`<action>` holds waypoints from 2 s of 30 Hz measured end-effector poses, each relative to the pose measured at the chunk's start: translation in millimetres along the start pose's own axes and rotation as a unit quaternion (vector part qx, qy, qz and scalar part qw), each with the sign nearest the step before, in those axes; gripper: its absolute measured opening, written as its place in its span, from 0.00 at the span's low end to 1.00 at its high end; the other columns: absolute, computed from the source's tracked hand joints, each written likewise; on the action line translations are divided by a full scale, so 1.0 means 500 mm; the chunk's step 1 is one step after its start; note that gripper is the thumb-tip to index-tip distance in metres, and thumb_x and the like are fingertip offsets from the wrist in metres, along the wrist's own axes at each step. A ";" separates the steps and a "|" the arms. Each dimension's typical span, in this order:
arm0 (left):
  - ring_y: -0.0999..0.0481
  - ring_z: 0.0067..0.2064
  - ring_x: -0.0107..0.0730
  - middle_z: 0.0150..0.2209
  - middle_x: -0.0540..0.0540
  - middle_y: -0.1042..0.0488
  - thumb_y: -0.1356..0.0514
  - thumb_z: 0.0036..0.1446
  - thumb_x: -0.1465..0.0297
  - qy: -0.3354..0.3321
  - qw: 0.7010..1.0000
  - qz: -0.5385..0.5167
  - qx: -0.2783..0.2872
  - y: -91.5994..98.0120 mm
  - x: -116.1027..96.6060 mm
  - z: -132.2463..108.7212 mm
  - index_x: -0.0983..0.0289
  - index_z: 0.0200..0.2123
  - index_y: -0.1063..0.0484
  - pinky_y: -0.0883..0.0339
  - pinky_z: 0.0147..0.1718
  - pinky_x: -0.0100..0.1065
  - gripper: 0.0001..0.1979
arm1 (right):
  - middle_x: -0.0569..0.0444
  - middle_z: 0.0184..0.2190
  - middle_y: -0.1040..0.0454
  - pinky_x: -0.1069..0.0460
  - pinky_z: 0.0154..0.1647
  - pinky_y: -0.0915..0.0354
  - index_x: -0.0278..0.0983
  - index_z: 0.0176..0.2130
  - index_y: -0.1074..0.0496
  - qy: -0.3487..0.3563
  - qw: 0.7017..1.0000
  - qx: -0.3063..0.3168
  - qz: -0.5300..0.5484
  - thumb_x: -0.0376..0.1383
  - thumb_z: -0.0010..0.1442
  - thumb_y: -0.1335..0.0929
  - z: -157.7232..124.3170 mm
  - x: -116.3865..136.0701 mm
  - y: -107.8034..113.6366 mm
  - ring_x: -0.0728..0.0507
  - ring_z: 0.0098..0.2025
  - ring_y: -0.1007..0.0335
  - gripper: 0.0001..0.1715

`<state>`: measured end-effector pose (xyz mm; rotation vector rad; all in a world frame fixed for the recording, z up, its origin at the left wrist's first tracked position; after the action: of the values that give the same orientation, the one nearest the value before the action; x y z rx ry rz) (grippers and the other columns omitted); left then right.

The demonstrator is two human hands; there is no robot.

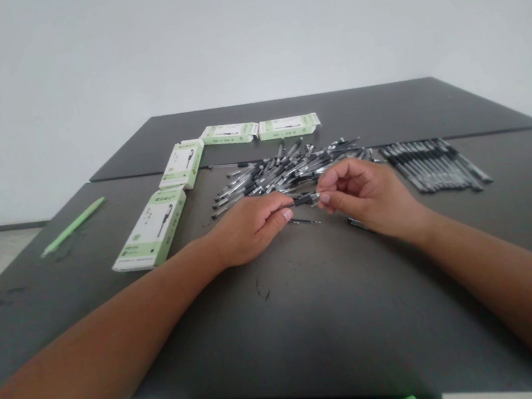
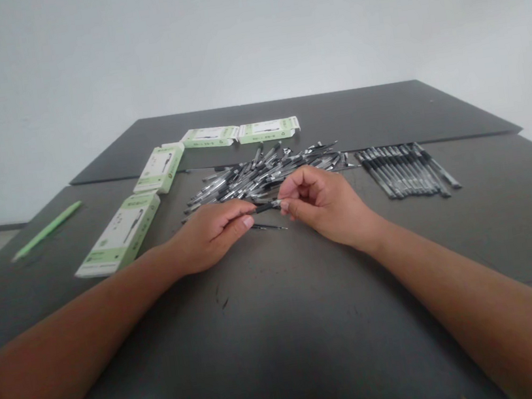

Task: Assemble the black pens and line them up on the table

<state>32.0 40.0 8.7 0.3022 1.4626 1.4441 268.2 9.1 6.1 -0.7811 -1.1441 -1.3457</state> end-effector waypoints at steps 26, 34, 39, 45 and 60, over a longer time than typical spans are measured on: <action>0.16 0.46 0.36 0.47 0.53 0.15 0.45 0.79 0.61 -0.030 1.000 0.002 -0.002 -0.001 -0.003 0.002 0.61 0.57 0.22 0.31 0.44 0.34 0.15 | 0.55 0.34 0.24 0.50 0.28 0.32 0.39 0.44 0.28 0.020 0.999 0.009 -0.050 0.37 0.69 0.25 -0.002 -0.003 -0.004 0.47 0.29 0.26 0.09; 0.16 0.46 0.36 0.47 0.53 0.15 0.45 0.79 0.61 -0.033 0.999 0.009 -0.006 -0.003 -0.002 0.001 0.61 0.57 0.23 0.31 0.44 0.34 0.15 | 0.57 0.33 0.24 0.50 0.28 0.30 0.39 0.50 0.28 0.013 0.998 0.011 -0.068 0.39 0.72 0.27 -0.005 -0.012 -0.004 0.47 0.27 0.24 0.11; 0.16 0.46 0.36 0.46 0.53 0.15 0.45 0.79 0.62 -0.038 0.999 0.009 -0.005 -0.003 -0.003 0.001 0.60 0.57 0.22 0.30 0.44 0.35 0.15 | 0.57 0.31 0.24 0.50 0.28 0.31 0.39 0.50 0.29 0.016 0.996 0.013 -0.081 0.40 0.73 0.28 -0.006 -0.011 -0.005 0.47 0.27 0.25 0.10; 0.15 0.48 0.37 0.49 0.54 0.14 0.45 0.79 0.62 -0.043 0.999 0.013 -0.007 -0.006 -0.001 0.001 0.61 0.58 0.23 0.29 0.47 0.36 0.16 | 0.58 0.30 0.25 0.49 0.29 0.31 0.41 0.51 0.29 0.010 0.995 0.018 -0.094 0.40 0.74 0.28 -0.009 -0.014 -0.004 0.47 0.27 0.27 0.10; 0.15 0.48 0.38 0.49 0.54 0.14 0.46 0.79 0.60 -0.024 1.000 0.010 -0.002 -0.001 -0.001 0.001 0.60 0.58 0.23 0.30 0.45 0.35 0.17 | 0.53 0.38 0.21 0.49 0.36 0.29 0.40 0.50 0.25 0.067 0.985 0.049 -0.153 0.34 0.67 0.26 -0.016 0.002 -0.003 0.45 0.34 0.26 0.12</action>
<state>33.0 39.9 8.4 0.3478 1.4211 1.4472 268.1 1.0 4.3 -0.4479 -1.2474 -1.5579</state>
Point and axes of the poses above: each hand's wrist, its own z-axis towards the middle knuckle, its own y-axis out of the back of the hand, x = y × z, the point moved 4 cm from there along z, towards the middle knuckle
